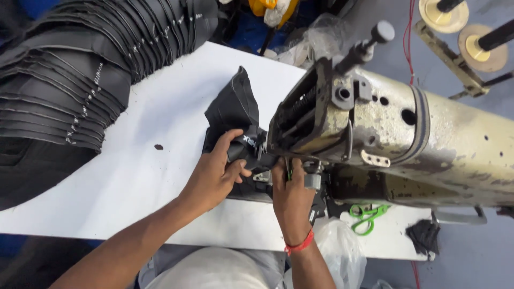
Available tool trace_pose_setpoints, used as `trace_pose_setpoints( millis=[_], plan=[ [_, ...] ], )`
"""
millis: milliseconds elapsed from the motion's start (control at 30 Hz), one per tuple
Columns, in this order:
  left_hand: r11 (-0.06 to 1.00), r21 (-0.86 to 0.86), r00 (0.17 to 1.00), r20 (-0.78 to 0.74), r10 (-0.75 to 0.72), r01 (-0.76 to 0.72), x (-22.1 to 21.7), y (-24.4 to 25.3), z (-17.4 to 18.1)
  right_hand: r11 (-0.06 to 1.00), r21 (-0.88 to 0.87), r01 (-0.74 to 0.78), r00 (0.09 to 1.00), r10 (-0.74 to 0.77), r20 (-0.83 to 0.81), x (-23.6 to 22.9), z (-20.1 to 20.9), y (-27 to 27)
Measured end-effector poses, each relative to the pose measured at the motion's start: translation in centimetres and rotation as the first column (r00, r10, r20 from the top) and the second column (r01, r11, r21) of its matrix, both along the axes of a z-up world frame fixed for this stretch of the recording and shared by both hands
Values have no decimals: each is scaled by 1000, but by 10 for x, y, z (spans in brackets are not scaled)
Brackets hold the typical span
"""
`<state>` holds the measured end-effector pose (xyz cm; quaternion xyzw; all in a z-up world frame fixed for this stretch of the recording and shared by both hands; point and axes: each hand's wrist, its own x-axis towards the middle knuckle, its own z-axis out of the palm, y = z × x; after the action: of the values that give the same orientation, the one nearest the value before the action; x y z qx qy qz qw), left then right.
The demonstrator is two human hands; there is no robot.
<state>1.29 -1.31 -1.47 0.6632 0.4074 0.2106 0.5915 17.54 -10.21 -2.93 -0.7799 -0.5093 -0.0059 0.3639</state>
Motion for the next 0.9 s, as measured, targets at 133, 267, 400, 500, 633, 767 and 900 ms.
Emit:
trace_pose_setpoints(
  millis=[133,267,400,500,633,767,900],
  plan=[
    [995,5,995,12,102,-102,3,-19,-5,998,-10,-64,921,63,385,29,-36,1],
    [985,119,988,-69,136,-127,-20,-34,-18,994,-77,-76,738,108,666,39,-38,5],
    [947,-225,954,142,262,-227,-65,-13,-80,994,-86,-64,758,104,644,41,-53,9],
    [896,-179,906,46,421,-407,-68,9,-112,988,-148,-30,815,110,568,47,-71,6],
    [893,-197,914,-123,387,-404,-33,29,-122,985,-82,-152,868,173,466,44,-37,3],
    [917,-155,918,95,384,-368,-22,45,-91,993,-27,-111,989,113,94,41,-6,-22],
    [873,267,909,205,363,-409,-41,50,-30,990,-139,-15,958,-26,-286,15,44,-48]
  ],
)
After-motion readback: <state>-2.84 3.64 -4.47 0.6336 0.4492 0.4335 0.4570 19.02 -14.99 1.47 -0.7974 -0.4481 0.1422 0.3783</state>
